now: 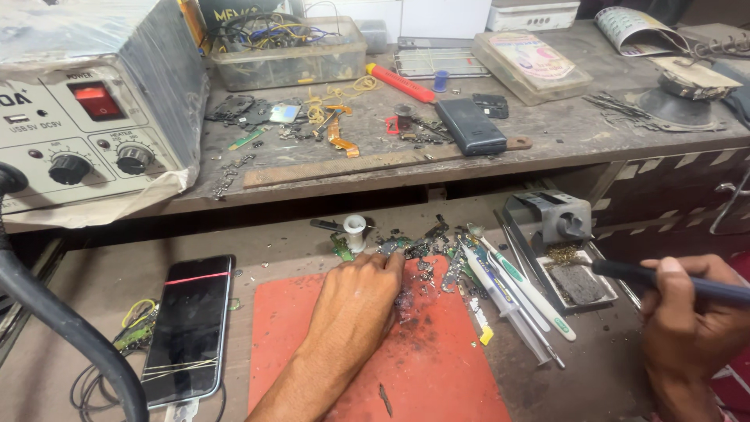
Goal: The person removes a light blue case from a smartphone and sets the phone aside. They then use a red plastic spudger to scrape a small circuit board and a soldering iron to solder components on the board while holding it with their left hand.
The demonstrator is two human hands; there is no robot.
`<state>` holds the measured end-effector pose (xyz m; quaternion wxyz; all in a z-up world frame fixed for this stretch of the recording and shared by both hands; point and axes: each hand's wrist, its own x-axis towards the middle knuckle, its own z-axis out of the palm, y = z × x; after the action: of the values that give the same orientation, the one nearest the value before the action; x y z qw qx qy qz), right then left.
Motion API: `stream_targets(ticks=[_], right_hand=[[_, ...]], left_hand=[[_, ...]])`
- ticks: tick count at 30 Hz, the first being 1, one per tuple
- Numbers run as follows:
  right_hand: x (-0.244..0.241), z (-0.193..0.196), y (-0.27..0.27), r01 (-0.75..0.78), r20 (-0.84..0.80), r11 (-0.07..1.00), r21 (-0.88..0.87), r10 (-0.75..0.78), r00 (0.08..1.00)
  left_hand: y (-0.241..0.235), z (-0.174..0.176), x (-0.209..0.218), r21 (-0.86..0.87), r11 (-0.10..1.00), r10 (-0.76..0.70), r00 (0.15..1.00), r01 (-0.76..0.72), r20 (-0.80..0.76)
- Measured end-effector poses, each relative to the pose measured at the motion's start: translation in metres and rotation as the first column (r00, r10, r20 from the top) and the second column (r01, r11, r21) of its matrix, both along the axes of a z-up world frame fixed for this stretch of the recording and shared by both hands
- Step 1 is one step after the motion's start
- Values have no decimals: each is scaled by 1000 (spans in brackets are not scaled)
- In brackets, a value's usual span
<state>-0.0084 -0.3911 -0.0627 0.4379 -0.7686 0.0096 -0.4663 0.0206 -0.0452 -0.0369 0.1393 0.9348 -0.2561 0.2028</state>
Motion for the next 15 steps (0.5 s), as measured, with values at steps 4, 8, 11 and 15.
stream_targets(ticks=[4, 8, 11, 15], right_hand=[[-3, -7, -3, -23, 99, 992, 123, 11, 995], [-12, -4, -1, 5, 85, 978, 209, -23, 996], [-17, 1, 3, 14, 45, 975, 224, -24, 999], [-14, 2, 2, -21, 73, 973, 229, 4, 997]], left_hand=[[1, 0, 0, -11, 1000, 2, 1000, -2, 7], [1, 1, 0, -12, 1000, 24, 1000, -24, -14], [2, 2, -1, -38, 999, 29, 999, -30, -19], [3, 4, -1, -84, 996, 29, 999, -32, -37]])
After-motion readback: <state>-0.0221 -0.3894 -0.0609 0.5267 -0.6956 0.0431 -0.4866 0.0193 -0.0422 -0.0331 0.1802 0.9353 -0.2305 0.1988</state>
